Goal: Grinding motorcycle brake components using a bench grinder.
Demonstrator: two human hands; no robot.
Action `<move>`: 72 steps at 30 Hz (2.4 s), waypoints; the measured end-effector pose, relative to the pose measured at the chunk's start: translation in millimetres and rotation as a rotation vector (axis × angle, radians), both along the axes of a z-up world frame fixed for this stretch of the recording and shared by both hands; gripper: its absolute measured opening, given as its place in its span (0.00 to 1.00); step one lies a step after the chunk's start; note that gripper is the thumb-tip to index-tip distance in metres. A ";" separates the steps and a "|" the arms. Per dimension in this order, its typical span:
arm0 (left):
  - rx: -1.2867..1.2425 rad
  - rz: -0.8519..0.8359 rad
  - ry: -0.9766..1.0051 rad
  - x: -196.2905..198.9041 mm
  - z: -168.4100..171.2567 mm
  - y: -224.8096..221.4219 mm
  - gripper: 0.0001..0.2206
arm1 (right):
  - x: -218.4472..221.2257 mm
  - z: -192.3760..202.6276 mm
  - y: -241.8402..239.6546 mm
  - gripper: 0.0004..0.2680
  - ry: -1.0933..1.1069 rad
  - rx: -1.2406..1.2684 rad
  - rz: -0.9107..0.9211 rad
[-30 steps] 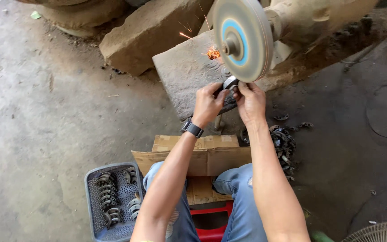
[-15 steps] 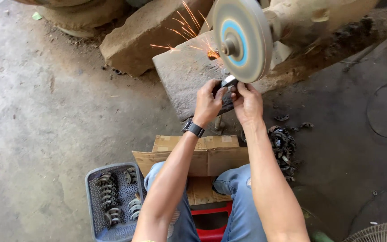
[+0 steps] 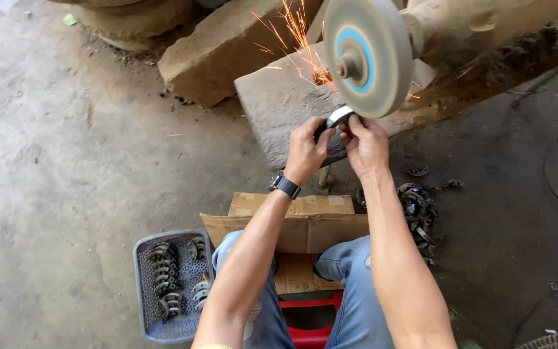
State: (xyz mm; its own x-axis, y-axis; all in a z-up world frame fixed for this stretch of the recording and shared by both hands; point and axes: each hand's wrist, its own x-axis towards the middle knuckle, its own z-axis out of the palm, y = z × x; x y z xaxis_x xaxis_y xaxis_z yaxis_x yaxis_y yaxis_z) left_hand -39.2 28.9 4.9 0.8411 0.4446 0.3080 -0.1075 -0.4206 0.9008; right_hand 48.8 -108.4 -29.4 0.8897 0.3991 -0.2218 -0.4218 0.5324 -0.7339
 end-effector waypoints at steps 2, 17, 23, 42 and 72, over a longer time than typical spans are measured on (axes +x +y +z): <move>0.029 0.010 -0.032 -10.9 2.1 10.1 0.08 | -7.3 16.2 5.6 0.07 0.041 -0.013 0.056; -0.146 -0.054 0.037 27.9 0.1 -30.9 0.08 | 14.9 -9.1 -30.0 0.09 0.211 0.155 -0.087; -0.153 -0.021 0.024 26.7 -2.2 -28.1 0.07 | 16.4 -14.3 -20.3 0.10 0.147 0.127 -0.137; -0.144 0.004 0.032 22.8 -7.6 -21.3 0.07 | 15.2 -15.3 -12.3 0.09 0.094 0.090 -0.106; -0.049 -0.070 0.013 29.1 -2.9 -18.7 0.08 | 9.6 -3.9 -14.6 0.07 0.102 0.068 -0.122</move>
